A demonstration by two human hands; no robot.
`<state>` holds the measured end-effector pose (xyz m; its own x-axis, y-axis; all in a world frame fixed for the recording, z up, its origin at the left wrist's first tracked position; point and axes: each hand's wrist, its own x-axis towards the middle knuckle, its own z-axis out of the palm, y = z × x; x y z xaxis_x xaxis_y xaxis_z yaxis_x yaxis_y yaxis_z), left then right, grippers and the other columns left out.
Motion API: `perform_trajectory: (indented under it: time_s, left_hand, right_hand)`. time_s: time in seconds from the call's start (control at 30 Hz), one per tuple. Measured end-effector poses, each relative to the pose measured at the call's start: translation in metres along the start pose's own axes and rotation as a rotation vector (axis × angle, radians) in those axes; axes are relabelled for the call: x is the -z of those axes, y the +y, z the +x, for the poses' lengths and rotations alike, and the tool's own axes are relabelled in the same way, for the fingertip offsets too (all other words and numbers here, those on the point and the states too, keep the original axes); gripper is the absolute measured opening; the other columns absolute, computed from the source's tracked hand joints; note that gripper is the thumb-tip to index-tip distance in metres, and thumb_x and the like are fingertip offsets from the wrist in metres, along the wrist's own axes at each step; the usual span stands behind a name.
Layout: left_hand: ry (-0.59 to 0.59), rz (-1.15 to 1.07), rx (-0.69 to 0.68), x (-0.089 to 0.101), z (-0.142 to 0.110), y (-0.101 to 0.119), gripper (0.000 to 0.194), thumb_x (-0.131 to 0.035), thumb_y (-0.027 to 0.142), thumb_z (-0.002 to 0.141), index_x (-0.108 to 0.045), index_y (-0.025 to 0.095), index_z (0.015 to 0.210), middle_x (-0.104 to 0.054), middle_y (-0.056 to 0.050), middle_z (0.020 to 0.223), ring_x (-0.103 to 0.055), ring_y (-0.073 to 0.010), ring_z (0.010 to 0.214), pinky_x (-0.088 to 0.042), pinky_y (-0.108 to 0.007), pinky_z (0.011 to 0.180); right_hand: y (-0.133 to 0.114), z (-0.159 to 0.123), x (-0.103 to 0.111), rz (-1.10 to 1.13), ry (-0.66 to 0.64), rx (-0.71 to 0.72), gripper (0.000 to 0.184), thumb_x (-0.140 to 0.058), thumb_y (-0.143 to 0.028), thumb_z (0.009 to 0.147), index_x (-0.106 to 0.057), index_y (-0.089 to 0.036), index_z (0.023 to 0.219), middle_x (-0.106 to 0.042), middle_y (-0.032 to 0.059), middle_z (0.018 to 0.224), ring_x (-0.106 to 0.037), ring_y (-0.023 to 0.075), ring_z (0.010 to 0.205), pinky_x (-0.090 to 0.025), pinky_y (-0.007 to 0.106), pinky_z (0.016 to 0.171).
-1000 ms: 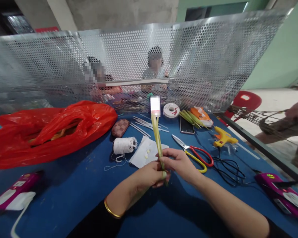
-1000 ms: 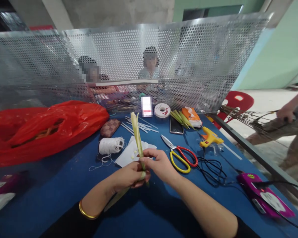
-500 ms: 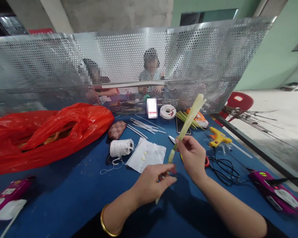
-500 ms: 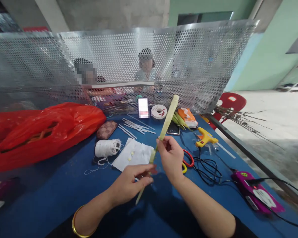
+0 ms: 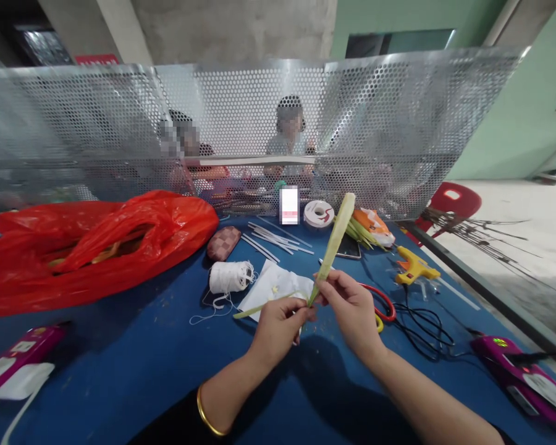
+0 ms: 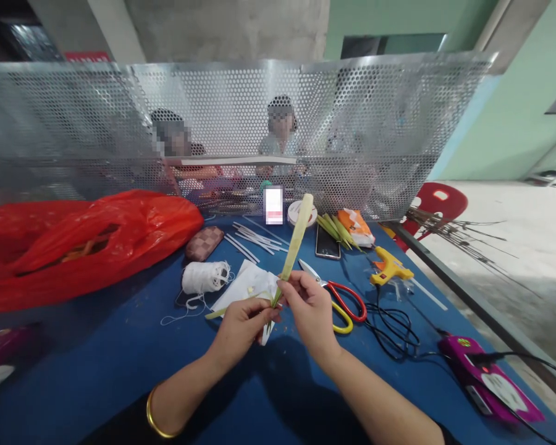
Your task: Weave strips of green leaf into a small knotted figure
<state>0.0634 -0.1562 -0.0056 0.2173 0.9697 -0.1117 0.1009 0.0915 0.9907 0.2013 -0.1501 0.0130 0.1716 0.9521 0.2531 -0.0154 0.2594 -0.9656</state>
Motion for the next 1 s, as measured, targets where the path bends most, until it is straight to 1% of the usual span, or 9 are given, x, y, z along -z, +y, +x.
perform_trajectory:
  time_s: [0.1, 0.17, 0.4, 0.53, 0.6, 0.7, 0.77, 0.93, 1.0]
  left_hand:
    - [-0.009, -0.066, -0.006, 0.0004, 0.0021, 0.0008, 0.022, -0.068, 0.034, 0.074, -0.068, 0.015, 0.064, -0.056, 0.002, 0.052, -0.050, -0.0098, 0.041, -0.036, -0.022, 0.044]
    - [-0.028, -0.094, 0.010, 0.0004, 0.0032, 0.0010, 0.021, -0.069, 0.032, 0.073, -0.067, 0.014, 0.063, -0.058, 0.001, 0.055, -0.052, -0.0098, 0.042, -0.036, -0.021, 0.044]
    - [-0.055, -0.115, 0.031, 0.0006, 0.0033, 0.0010, 0.023, -0.072, 0.034, 0.072, -0.067, 0.013, 0.063, -0.058, 0.001, 0.055, -0.052, -0.0088, 0.042, -0.034, -0.020, 0.043]
    - [-0.074, -0.126, 0.049, 0.0010, 0.0029, 0.0012, 0.026, -0.072, 0.037, 0.071, -0.067, 0.013, 0.065, -0.063, -0.001, 0.059, -0.051, -0.0076, 0.042, -0.033, -0.020, 0.043]
    - [-0.092, -0.141, 0.066, 0.0013, 0.0030, 0.0017, 0.029, -0.073, 0.040, 0.070, -0.067, 0.012, 0.064, -0.064, -0.002, 0.061, -0.048, -0.0064, 0.040, -0.033, -0.020, 0.042]
    - [-0.117, -0.152, 0.071, 0.0019, 0.0031, 0.0033, 0.033, -0.075, 0.043, 0.067, -0.066, 0.012, 0.060, -0.061, 0.000, 0.056, -0.042, -0.0049, 0.039, -0.032, -0.020, 0.041]
    - [-0.133, -0.146, 0.074, 0.0025, 0.0029, 0.0048, 0.033, -0.076, 0.043, 0.066, -0.067, 0.012, 0.059, -0.060, 0.000, 0.054, -0.041, -0.0045, 0.039, -0.032, -0.020, 0.041]
    - [-0.177, -0.158, 0.171, 0.0031, 0.0021, 0.0068, 0.030, -0.074, 0.041, 0.067, -0.071, 0.013, 0.079, -0.069, -0.003, 0.069, -0.045, -0.0045, 0.038, -0.028, -0.019, 0.038]
    - [-0.178, -0.172, 0.179, 0.0028, 0.0021, 0.0068, 0.032, -0.075, 0.042, 0.066, -0.069, 0.013, 0.078, -0.070, -0.003, 0.070, -0.048, -0.0052, 0.038, -0.027, -0.018, 0.037]
  right_hand:
    - [0.0012, 0.0007, 0.0023, 0.046, -0.033, -0.029, 0.023, -0.063, -0.040, 0.083, -0.069, -0.018, 0.083, -0.060, -0.0013, 0.058, -0.054, 0.0132, 0.054, -0.046, 0.025, 0.053]
    - [0.0041, 0.0013, 0.0037, 0.083, -0.051, -0.048, 0.027, -0.060, -0.042, 0.086, -0.068, -0.017, 0.081, -0.058, -0.0015, 0.057, -0.052, 0.0124, 0.054, -0.045, 0.024, 0.053]
    - [0.0082, 0.0021, 0.0043, 0.129, -0.042, -0.075, 0.030, -0.058, -0.045, 0.089, -0.067, -0.017, 0.080, -0.055, -0.0019, 0.056, -0.049, 0.0121, 0.055, -0.041, 0.023, 0.053]
    - [0.0062, 0.0031, 0.0036, 0.172, -0.032, -0.089, 0.028, -0.060, -0.044, 0.087, -0.067, -0.017, 0.081, -0.055, -0.0025, 0.056, -0.049, 0.0113, 0.054, -0.041, 0.022, 0.053]
    - [0.0056, 0.0040, 0.0037, 0.202, -0.034, -0.092, 0.026, -0.063, -0.043, 0.085, -0.067, -0.018, 0.082, -0.057, -0.0021, 0.059, -0.050, 0.0107, 0.055, -0.042, 0.022, 0.052]
    - [0.0045, 0.0054, 0.0044, 0.229, -0.049, -0.093, 0.024, -0.066, -0.042, 0.083, -0.070, -0.018, 0.088, -0.064, 0.0000, 0.070, -0.051, 0.0096, 0.055, -0.043, 0.021, 0.052]
    - [0.0035, 0.0064, 0.0052, 0.232, -0.067, -0.093, 0.023, -0.068, -0.040, 0.082, -0.071, -0.019, 0.089, -0.067, 0.0008, 0.074, -0.052, 0.0089, 0.055, -0.043, 0.021, 0.051]
    - [0.0014, 0.0077, 0.0062, 0.274, -0.054, -0.107, 0.020, -0.069, -0.038, 0.081, -0.071, -0.019, 0.085, -0.067, 0.0003, 0.071, -0.050, 0.0080, 0.053, -0.042, 0.020, 0.050]
    - [0.0011, 0.0073, 0.0060, 0.292, -0.048, -0.118, 0.020, -0.070, -0.038, 0.080, -0.071, -0.019, 0.084, -0.068, 0.0005, 0.072, -0.050, 0.0079, 0.053, -0.042, 0.020, 0.050]
